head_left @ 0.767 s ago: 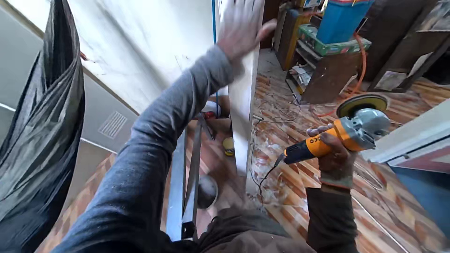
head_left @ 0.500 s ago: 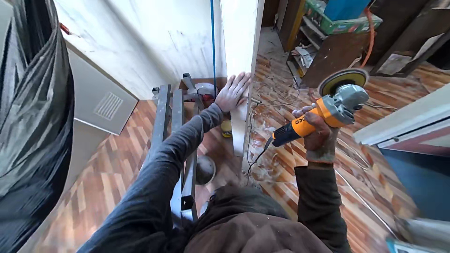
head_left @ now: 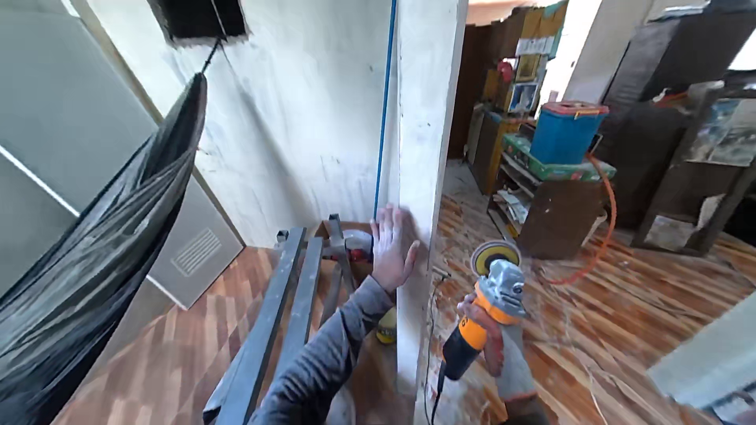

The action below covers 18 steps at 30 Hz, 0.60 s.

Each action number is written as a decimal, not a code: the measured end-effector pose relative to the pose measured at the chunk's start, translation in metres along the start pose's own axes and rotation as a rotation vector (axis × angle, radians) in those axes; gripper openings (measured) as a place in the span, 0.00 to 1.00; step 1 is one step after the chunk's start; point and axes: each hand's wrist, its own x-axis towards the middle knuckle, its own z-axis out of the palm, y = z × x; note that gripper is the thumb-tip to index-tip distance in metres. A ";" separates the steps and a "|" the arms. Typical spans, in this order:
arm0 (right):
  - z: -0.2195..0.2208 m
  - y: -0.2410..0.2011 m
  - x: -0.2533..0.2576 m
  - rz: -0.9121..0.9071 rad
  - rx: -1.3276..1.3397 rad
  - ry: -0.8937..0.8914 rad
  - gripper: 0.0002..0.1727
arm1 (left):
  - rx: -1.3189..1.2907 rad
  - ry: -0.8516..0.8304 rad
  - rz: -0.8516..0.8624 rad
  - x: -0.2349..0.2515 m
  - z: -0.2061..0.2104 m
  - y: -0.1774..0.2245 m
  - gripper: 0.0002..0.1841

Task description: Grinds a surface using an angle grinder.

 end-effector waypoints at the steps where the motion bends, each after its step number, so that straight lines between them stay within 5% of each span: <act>1: 0.005 0.001 -0.001 0.008 0.010 -0.015 0.28 | 0.057 0.027 0.102 0.034 -0.009 0.002 0.44; 6: 0.019 0.002 0.001 0.021 0.061 -0.053 0.30 | 0.312 0.036 0.339 0.169 -0.043 0.009 0.39; 11: 0.018 0.005 0.002 -0.007 0.000 -0.023 0.31 | 0.382 0.228 0.294 0.259 -0.069 0.014 0.40; 15: 0.017 0.008 0.009 -0.025 0.004 -0.008 0.29 | 0.353 0.243 0.287 0.251 -0.064 0.011 0.40; 18: 0.014 0.016 0.008 0.023 0.027 -0.028 0.32 | 0.301 0.106 0.269 0.162 -0.035 -0.004 0.40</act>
